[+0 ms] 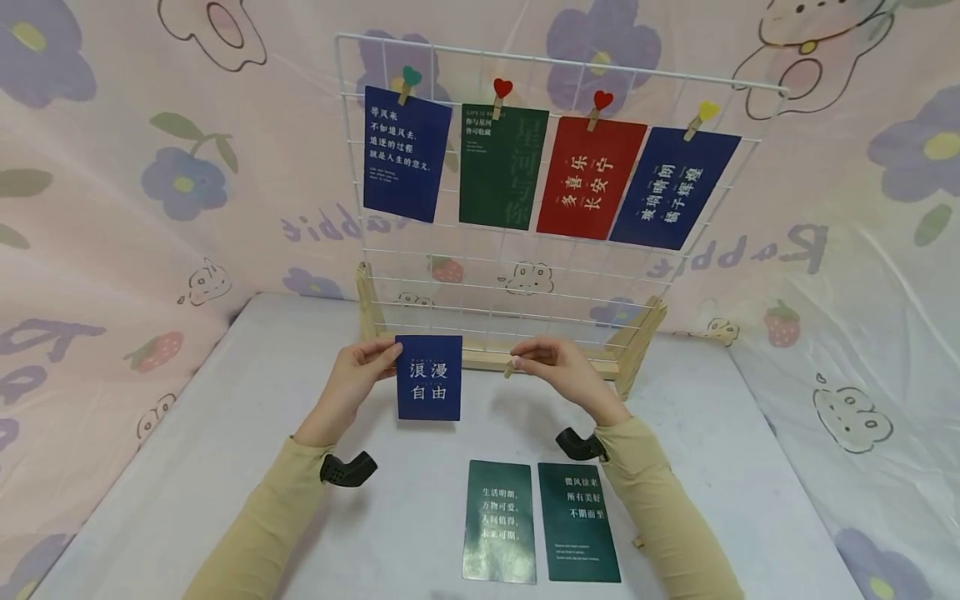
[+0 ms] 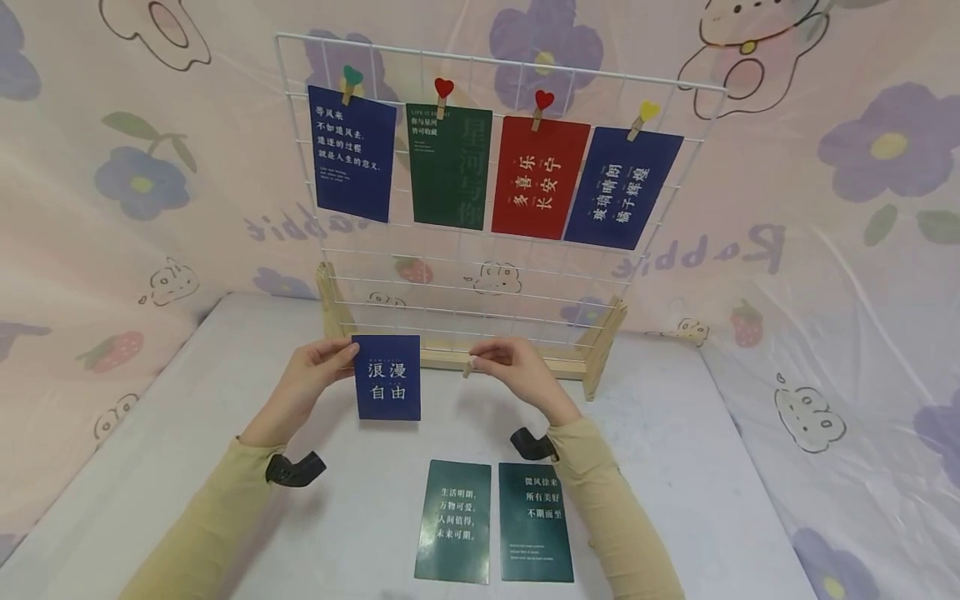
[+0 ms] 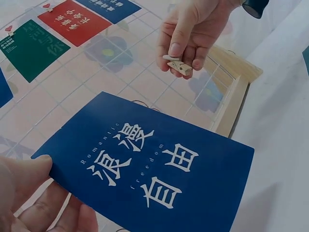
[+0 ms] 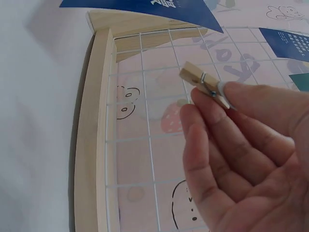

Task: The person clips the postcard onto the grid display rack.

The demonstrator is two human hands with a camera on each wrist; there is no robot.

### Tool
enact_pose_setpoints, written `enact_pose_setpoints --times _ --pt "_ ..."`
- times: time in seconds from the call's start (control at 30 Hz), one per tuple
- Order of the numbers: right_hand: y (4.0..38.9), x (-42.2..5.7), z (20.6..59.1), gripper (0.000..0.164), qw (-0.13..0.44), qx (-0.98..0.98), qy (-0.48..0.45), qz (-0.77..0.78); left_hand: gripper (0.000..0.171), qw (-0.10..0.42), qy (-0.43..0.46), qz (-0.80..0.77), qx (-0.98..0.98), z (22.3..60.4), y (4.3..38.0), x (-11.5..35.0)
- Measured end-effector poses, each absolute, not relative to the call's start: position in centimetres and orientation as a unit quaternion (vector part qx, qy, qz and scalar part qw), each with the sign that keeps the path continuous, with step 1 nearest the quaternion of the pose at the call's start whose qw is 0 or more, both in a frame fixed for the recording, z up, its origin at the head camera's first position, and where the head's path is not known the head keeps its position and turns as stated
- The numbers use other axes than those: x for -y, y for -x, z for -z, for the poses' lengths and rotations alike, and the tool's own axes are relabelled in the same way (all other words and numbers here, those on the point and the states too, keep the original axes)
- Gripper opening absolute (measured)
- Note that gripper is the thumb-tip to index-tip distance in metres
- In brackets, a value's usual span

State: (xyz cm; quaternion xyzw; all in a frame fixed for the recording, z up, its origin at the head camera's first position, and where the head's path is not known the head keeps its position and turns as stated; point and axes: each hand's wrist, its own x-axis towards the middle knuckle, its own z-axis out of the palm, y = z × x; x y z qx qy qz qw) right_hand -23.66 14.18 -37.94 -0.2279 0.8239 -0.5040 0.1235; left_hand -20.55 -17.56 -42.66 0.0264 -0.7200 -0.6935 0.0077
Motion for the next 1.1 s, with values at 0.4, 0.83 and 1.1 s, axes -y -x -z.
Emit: enact_pose_setpoints --times 0.4,0.83,1.1 --pt "23.9 -11.9 37.1 0.024 0.106 -0.824 0.211 0.515 0.035 0.066 -0.024 0.706 0.705 41.8 21.6 17.1" --pt "26.4 -11.1 39.2 0.028 0.058 -0.823 0.227 0.518 0.032 0.148 0.013 0.692 0.706 40.8 24.1 16.1" --pt "26.6 -10.0 38.4 0.025 0.017 -0.821 0.253 0.511 0.031 0.176 0.025 0.675 0.716 40.1 24.5 16.0"
